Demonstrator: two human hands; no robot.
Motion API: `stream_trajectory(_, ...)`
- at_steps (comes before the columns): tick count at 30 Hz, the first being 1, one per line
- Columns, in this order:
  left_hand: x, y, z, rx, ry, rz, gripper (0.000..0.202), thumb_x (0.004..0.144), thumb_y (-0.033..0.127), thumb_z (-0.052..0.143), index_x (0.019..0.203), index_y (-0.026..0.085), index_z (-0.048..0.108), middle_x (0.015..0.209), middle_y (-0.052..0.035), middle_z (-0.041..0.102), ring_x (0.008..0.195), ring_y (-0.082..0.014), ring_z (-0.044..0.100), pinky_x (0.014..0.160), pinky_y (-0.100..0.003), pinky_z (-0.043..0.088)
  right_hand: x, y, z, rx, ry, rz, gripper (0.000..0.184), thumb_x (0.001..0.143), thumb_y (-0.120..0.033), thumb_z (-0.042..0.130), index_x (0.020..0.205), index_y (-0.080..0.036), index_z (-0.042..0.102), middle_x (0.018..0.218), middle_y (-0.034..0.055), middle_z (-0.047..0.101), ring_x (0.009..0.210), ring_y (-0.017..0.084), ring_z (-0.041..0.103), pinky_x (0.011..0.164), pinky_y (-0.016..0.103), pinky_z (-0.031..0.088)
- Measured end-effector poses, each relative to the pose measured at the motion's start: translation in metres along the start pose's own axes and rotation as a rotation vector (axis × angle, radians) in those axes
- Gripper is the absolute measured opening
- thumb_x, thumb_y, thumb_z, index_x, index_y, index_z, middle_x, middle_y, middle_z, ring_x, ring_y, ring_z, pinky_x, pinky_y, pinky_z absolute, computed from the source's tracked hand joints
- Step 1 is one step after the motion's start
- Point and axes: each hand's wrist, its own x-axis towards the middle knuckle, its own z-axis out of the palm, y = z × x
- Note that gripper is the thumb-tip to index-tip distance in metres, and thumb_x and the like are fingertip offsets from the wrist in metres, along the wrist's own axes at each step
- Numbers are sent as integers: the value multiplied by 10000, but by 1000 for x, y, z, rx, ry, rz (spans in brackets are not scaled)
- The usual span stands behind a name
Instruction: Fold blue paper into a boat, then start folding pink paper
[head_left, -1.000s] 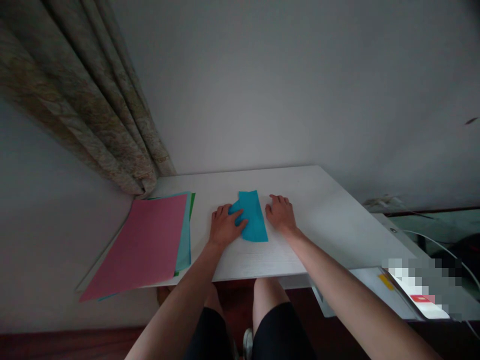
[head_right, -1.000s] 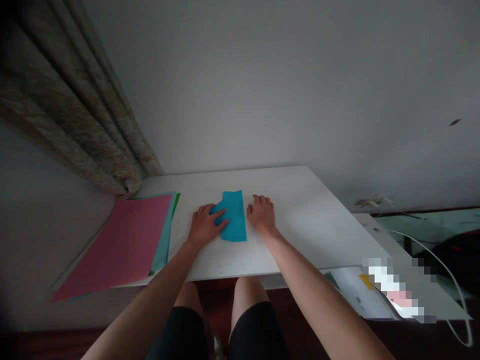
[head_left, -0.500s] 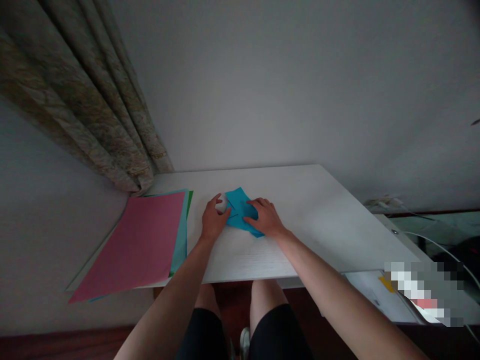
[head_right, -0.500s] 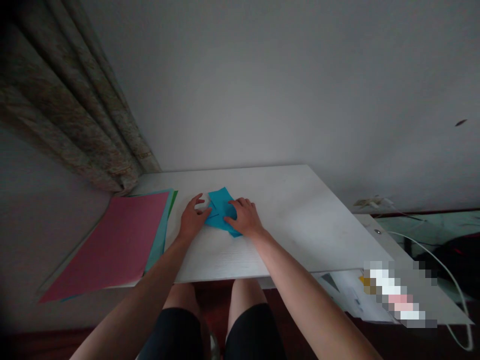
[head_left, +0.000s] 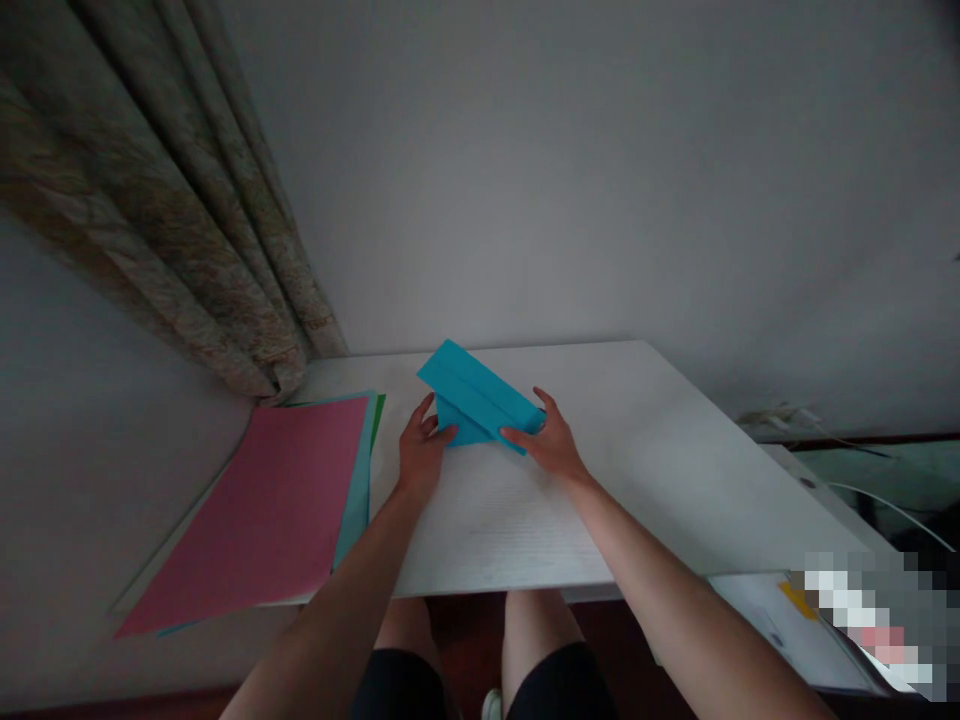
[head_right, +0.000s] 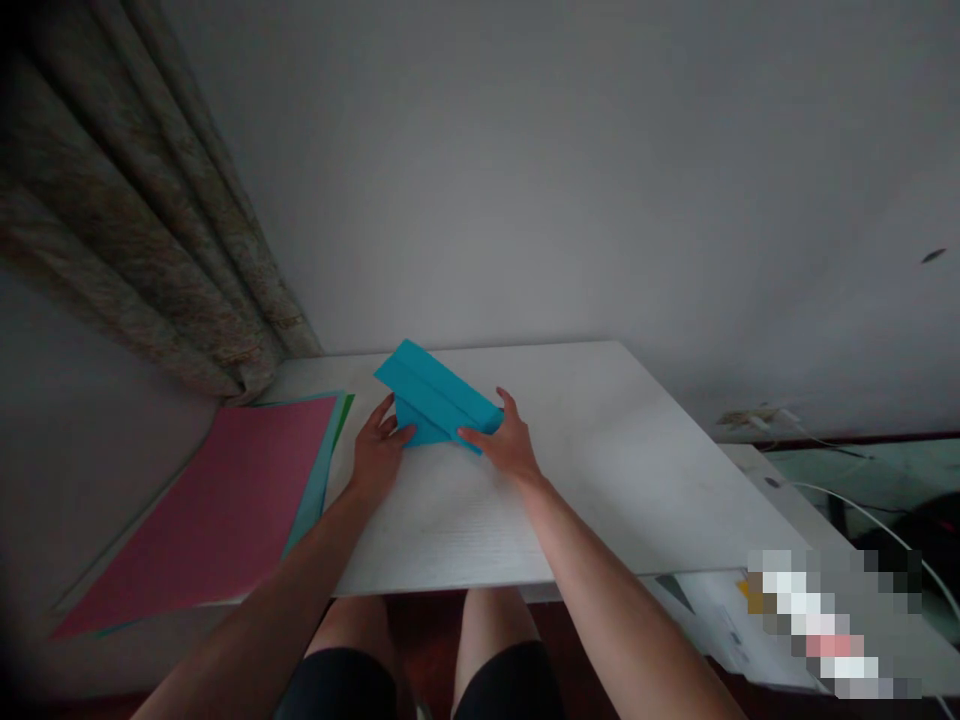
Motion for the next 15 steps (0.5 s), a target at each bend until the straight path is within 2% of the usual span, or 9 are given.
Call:
stream_trajectory(2,-1,2,3,-125,-42,-23,772,550,163,846,1277,195,589,1035,-82,731,904,-214,702,867,-374,550,0,1,1,117,-12,-23,918,616,-454,825,1416,-222,441,1156,100,665,949,258,658,783,384,540)
stream_trajectory(5,-3,7,6,-244,-139,1,584,545,190,871,1094,209,675,1024,-64,737,935,-215,693,900,-382,539,-2,-2,1,193,17,-47,883,631,-370,817,1416,-212,445,988,47,687,759,193,640,695,347,545)
stream_trajectory(8,-3,12,4,-283,-127,76,520,606,273,868,1090,232,683,975,-30,736,894,-177,687,912,-364,527,-5,-8,-2,213,130,-113,858,643,-331,819,1417,-230,462,903,12,692,693,170,626,717,353,553)
stream_trajectory(10,-1,14,0,-217,-75,135,624,610,274,872,1191,244,647,930,-13,736,859,-156,685,900,-339,521,-6,-10,-6,256,162,-182,694,662,-326,816,1306,-231,577,907,23,712,751,188,663,794,382,555)
stream_trajectory(12,2,18,-7,-78,-32,183,725,619,261,867,1290,245,593,892,-11,736,881,-166,689,891,-333,517,-6,-9,-11,286,131,-260,404,714,-345,782,1093,-231,701,913,44,735,835,216,694,854,409,548)
stream_trajectory(14,3,22,-15,121,-36,260,666,651,250,837,1278,235,611,873,-16,735,927,-191,689,912,-361,515,-4,-4,-19,250,82,-354,173,770,-355,729,906,-252,760,934,54,751,933,237,696,891,421,537)
stream_trajectory(15,4,24,-20,237,-66,322,579,672,241,814,1226,232,648,872,-21,736,950,-205,686,934,-387,511,-3,0,-23,202,48,-402,127,787,-339,706,867,-268,775,944,52,757,972,243,689,903,426,533)
